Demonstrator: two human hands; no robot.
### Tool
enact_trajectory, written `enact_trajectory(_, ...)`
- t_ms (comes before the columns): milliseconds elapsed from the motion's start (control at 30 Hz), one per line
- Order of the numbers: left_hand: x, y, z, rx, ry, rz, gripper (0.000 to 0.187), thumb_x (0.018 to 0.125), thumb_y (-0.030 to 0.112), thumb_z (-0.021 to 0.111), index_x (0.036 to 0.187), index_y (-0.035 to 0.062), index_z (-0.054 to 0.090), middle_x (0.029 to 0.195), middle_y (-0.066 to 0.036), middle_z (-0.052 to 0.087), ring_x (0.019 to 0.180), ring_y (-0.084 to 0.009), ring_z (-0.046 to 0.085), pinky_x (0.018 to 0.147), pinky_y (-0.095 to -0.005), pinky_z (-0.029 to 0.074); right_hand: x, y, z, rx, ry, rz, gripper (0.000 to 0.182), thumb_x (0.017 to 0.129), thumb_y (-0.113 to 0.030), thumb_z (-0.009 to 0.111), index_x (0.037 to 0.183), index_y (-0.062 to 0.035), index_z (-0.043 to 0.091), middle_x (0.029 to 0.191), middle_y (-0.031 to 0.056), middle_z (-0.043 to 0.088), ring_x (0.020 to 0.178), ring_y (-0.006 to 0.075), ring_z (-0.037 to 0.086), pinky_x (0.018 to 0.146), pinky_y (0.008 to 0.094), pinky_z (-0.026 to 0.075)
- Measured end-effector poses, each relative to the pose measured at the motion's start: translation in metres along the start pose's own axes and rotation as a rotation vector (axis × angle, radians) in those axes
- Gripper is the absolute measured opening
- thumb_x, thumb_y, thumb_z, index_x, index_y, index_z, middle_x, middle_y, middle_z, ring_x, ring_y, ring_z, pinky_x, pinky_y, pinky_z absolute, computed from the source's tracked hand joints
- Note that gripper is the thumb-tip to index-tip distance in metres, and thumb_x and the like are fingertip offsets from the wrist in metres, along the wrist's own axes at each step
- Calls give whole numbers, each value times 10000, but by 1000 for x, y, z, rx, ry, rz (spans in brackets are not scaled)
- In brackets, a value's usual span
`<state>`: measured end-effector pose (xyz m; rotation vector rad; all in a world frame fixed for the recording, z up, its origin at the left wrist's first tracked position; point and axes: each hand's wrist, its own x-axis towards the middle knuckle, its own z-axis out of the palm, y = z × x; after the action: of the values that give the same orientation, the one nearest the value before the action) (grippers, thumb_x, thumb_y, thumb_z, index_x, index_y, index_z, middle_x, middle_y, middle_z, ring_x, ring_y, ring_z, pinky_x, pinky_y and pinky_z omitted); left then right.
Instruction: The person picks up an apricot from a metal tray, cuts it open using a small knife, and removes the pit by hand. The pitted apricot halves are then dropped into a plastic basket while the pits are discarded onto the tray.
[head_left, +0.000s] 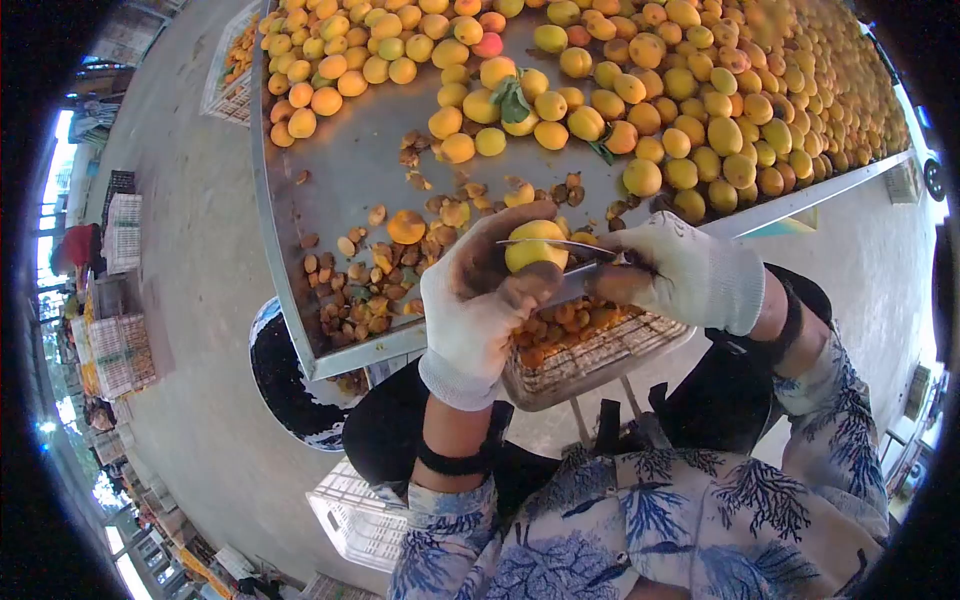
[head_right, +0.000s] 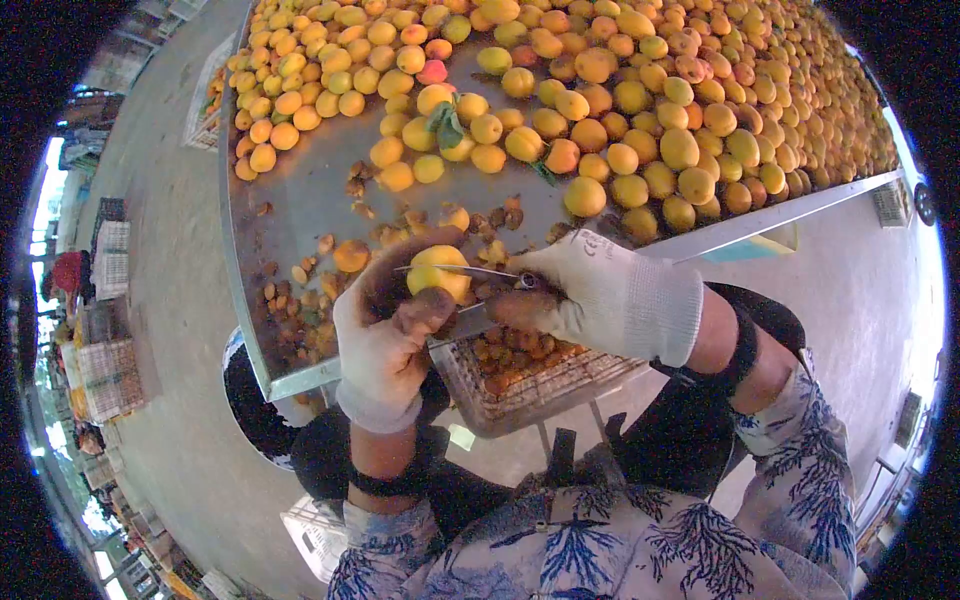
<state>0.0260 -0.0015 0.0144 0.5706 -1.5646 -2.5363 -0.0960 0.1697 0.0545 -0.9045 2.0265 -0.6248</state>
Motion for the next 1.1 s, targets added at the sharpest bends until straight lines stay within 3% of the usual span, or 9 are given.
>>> enact_trajectory(100, 0, -14, 14, -101, 195, 57, 384, 803, -18, 637, 1179, -71, 581, 978, -88, 651, 827, -117, 609, 738, -230, 497, 15, 14, 27, 154, 237, -309, 324, 909, -283, 621, 1051, 8, 636, 802, 240, 641, 702, 347, 650, 633, 395, 500)
enact_trajectory(367, 13, -18, 22, 140, 296, 344, 314, 908, 206, 632, 1100, -39, 597, 943, -36, 632, 817, -99, 560, 737, -227, 454, 27, -1, 40, 289, 270, -183, 396, 940, -352, 578, 1032, 31, 608, 767, 242, 635, 773, 367, 666, 640, 414, 496)
enact_trajectory(500, 11, -11, 23, 126, 295, 260, 349, 883, 286, 649, 1043, -21, 605, 865, 1, 580, 729, -54, 480, 632, -192, 395, 25, -6, 50, 192, 418, -228, 401, 941, -371, 576, 1054, 13, 604, 792, 246, 638, 783, 374, 665, 638, 417, 496)
enact_trajectory(633, 11, 13, 30, 291, 279, 265, 325, 862, 298, 635, 957, -12, 634, 783, 18, 557, 675, -52, 448, 600, -197, 371, 35, 1, 49, 530, 321, -396, 439, 938, -413, 586, 1028, 16, 617, 767, 165, 659, 673, 261, 630, 634, 393, 487)
enact_trajectory(733, 17, 18, 25, 296, 179, 223, 279, 882, 255, 609, 948, -15, 638, 750, 34, 546, 668, -51, 441, 579, -218, 355, 25, -4, 30, 851, -28, -183, 567, 897, -574, 578, 900, -13, 662, 685, -39, 566, 612, 90, 514, 528, 276, 404)
enact_trajectory(833, 22, 15, 17, 433, 117, 340, 241, 894, 219, 598, 957, -9, 643, 760, 34, 557, 675, -52, 454, 586, -220, 362, 22, 2, 27, 1143, -212, -107, 568, 879, -597, 589, 905, -35, 670, 662, -39, 546, 602, 54, 475, 508, 237, 356)
enact_trajectory(900, 31, 1, 19, 280, 122, 332, 216, 898, 193, 627, 975, -7, 649, 834, 12, 607, 743, -67, 519, 653, -224, 417, 29, -3, 29, 1139, -79, -182, 543, 900, -551, 588, 921, -13, 664, 706, -4, 600, 616, 108, 522, 556, 292, 443)
enact_trajectory(1033, 33, 5, 23, 343, 152, 222, 244, 889, 166, 650, 1027, -35, 642, 942, -35, 642, 849, -102, 568, 768, -251, 461, 42, 13, 24, 349, 220, -196, 456, 914, -428, 600, 1064, 2, 611, 872, 195, 677, 873, 319, 669, 744, 394, 515)
enact_trajectory(1100, 34, 7, 20, 293, 201, 170, 278, 903, 197, 632, 1043, -44, 641, 959, -61, 647, 876, -124, 576, 793, -267, 464, 29, 8, 20, 282, 342, -273, 456, 938, -415, 566, 1171, -24, 583, 820, 197, 675, 796, 318, 686, 696, 393, 524)
